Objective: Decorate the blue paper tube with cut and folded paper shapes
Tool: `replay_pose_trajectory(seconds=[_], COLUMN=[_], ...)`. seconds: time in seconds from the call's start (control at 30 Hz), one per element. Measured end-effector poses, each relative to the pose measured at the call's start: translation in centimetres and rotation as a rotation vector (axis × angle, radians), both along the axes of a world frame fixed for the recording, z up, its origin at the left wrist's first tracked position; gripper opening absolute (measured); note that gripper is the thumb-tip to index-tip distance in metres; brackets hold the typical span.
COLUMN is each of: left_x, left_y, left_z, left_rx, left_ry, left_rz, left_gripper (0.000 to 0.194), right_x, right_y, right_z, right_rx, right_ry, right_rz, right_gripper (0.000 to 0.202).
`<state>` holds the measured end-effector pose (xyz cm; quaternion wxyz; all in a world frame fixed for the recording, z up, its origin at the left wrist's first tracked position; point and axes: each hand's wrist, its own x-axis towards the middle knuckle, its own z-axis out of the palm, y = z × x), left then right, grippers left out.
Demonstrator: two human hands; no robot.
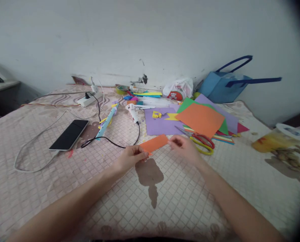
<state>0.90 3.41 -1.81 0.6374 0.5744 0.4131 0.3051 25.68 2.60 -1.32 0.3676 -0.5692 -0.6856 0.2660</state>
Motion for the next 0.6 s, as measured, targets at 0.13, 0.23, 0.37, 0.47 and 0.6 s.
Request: replay_pose_trajectory(seconds=[0.13, 0.23, 0.37, 0.47, 0.6], left_x=[0.0, 0.1, 0.2, 0.3, 1.0], left_y=[0.0, 0.0, 0.1, 0.2, 0.6], left_z=[-0.2, -0.4, -0.6, -0.4, 0.5], left_rx=[-0.036, -0.06, -0.108, -0.173, -0.244], left_ry=[-0.014, -0.029, -0.099, -0.161, -0.226], left_rz=[-0.003, -0.004, 0.002, 0.005, 0.044], left_gripper=[0.028, 0.028, 0.029, 0.029, 0.029], right_x=[8.5, 12.9, 15.1, 15.5, 15.4], right_y=[2.3, 2.9, 3.0, 3.0, 3.0], right_z=[-0.4, -1.2, -2.3, -2.8, -2.7], right_rx=[0.063, -0.052, -0.143, -0.173, -0.165], right_ry=[-0.345, -0.465, -0.515, -0.485, -0.49], right_rz=[-0.348, -0.358, -0.32, -0.266, -0.247], right_gripper=[0.02, 0.031, 0.036, 0.039, 0.038])
